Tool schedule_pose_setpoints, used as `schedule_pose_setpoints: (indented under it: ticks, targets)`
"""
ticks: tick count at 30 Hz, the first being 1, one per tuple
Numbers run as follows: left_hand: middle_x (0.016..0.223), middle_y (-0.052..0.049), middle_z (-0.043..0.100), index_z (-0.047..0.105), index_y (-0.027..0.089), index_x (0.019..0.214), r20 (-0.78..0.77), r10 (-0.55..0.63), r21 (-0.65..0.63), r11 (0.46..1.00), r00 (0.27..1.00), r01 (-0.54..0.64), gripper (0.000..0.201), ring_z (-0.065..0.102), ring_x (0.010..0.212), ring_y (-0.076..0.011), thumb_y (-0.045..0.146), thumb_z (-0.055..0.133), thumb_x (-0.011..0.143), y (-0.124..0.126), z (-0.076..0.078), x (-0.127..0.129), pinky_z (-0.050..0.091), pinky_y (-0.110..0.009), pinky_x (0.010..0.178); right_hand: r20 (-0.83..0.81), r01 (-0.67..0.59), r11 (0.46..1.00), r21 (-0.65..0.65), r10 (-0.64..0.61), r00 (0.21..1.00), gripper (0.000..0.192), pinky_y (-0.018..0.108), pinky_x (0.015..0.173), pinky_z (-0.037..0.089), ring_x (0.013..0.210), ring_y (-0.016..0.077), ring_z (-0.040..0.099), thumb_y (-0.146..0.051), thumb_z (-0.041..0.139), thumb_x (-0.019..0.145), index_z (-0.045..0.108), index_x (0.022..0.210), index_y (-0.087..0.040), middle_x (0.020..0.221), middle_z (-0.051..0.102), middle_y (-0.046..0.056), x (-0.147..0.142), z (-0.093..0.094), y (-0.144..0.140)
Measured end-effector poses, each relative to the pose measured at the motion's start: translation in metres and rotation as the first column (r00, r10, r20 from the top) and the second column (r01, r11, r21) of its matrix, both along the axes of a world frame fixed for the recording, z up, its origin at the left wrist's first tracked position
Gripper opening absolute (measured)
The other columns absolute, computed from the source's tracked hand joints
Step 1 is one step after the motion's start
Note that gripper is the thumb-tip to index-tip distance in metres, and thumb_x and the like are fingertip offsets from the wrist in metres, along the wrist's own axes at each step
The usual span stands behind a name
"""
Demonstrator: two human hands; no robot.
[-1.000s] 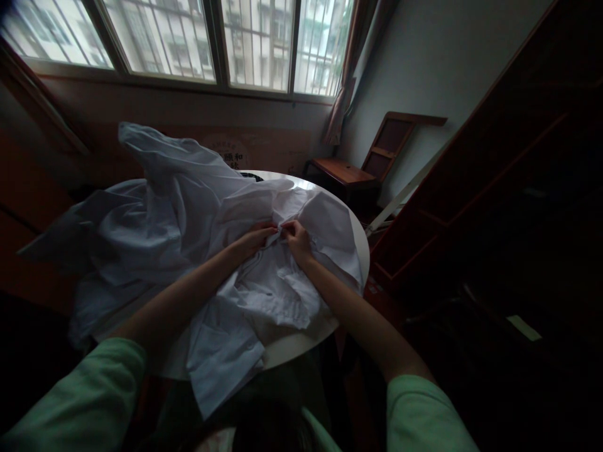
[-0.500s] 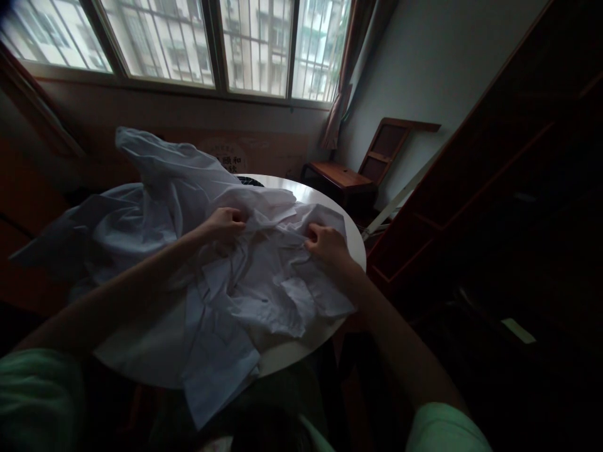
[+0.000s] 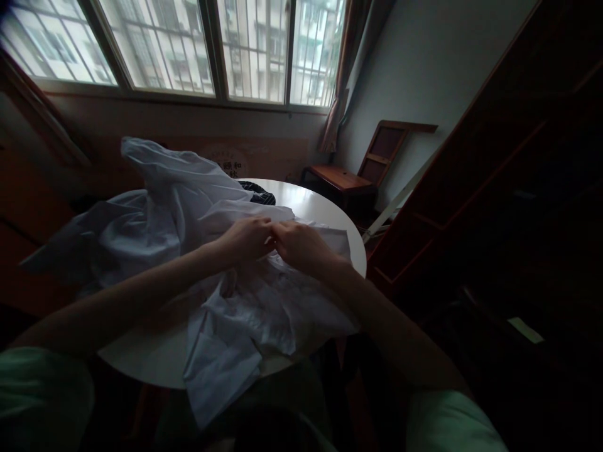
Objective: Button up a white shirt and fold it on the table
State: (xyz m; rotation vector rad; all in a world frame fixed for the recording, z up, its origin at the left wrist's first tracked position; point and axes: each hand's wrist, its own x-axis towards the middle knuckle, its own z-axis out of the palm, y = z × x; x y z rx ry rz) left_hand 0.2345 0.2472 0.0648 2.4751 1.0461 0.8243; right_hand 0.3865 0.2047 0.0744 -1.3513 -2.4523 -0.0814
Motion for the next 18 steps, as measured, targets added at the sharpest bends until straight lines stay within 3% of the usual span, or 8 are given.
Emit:
schedule_pose_setpoints:
  ticks: [3,6,10,13,15,18]
  targets:
    - [0.051,0.0,0.039,0.048,0.017,0.051,-0.198,0.014,-0.056,0.998,0.98,-0.026,0.022,0.05,0.061,-0.019,0.021,0.067,0.061,0.015,-0.03,0.011,0.034,-0.027,0.062,0.16,0.012,0.992,-0.124,0.008,0.987,0.018,0.025,0.065,0.034,0.077,0.0176,0.057,-0.018,0.044,0.082,0.061,0.087,-0.016,0.088,0.064,0.008,0.011,-0.022,0.022]
    - [0.048,-0.001,0.038,0.047,0.017,0.049,-0.297,0.059,-0.058,0.995,0.953,-0.079,0.027,0.048,0.054,-0.0179,0.03,0.065,0.066,0.02,-0.056,0.009,0.03,-0.027,0.057,0.277,0.147,0.976,-0.161,-0.099,0.956,0.024,0.027,0.065,0.036,0.075,0.0199,0.059,-0.026,0.043,0.085,0.064,0.081,-0.016,0.084,0.066,0.01,0.033,-0.043,0.028]
    - [0.047,0.0,0.041,0.049,0.017,0.048,-0.161,0.128,-0.045,0.99,0.979,-0.137,0.024,0.039,0.047,-0.0123,0.022,0.057,0.069,0.018,-0.075,0.004,0.025,-0.025,0.052,0.318,0.34,0.926,-0.164,-0.277,0.907,0.026,0.032,0.065,0.039,0.073,0.0245,0.061,-0.029,0.047,0.082,0.067,0.073,-0.015,0.076,0.067,0.014,0.046,-0.053,0.026]
    - [0.045,0.001,0.043,0.049,0.017,0.046,0.003,0.098,-0.159,0.983,0.995,-0.096,0.023,0.035,0.045,-0.0099,0.02,0.058,0.067,0.023,-0.08,0.0,0.022,-0.022,0.048,0.346,0.416,0.893,-0.174,-0.34,0.874,0.023,0.035,0.065,0.04,0.074,0.0289,0.061,-0.027,0.056,0.077,0.067,0.066,-0.011,0.074,0.066,0.019,0.036,-0.047,0.028]
    - [0.044,0.002,0.044,0.05,0.016,0.048,0.111,0.082,-0.279,0.959,0.99,-0.049,0.021,0.035,0.044,-0.0091,0.022,0.06,0.066,0.031,-0.083,-0.003,0.02,-0.021,0.045,0.342,0.423,0.895,-0.142,-0.356,0.87,0.023,0.035,0.065,0.04,0.076,0.0289,0.061,-0.027,0.056,0.078,0.068,0.069,-0.009,0.079,0.065,0.021,0.021,-0.039,0.03]
    - [0.044,0.004,0.041,0.051,0.015,0.051,0.226,0.159,-0.459,0.888,0.961,-0.039,0.025,0.032,0.042,-0.0078,0.031,0.061,0.067,0.044,-0.088,-0.003,0.017,-0.02,0.042,0.26,0.315,0.942,-0.113,-0.278,0.925,0.031,0.03,0.065,0.039,0.078,0.024,0.061,-0.035,0.047,0.085,0.068,0.079,-0.013,0.085,0.066,0.016,-0.003,-0.027,0.035]
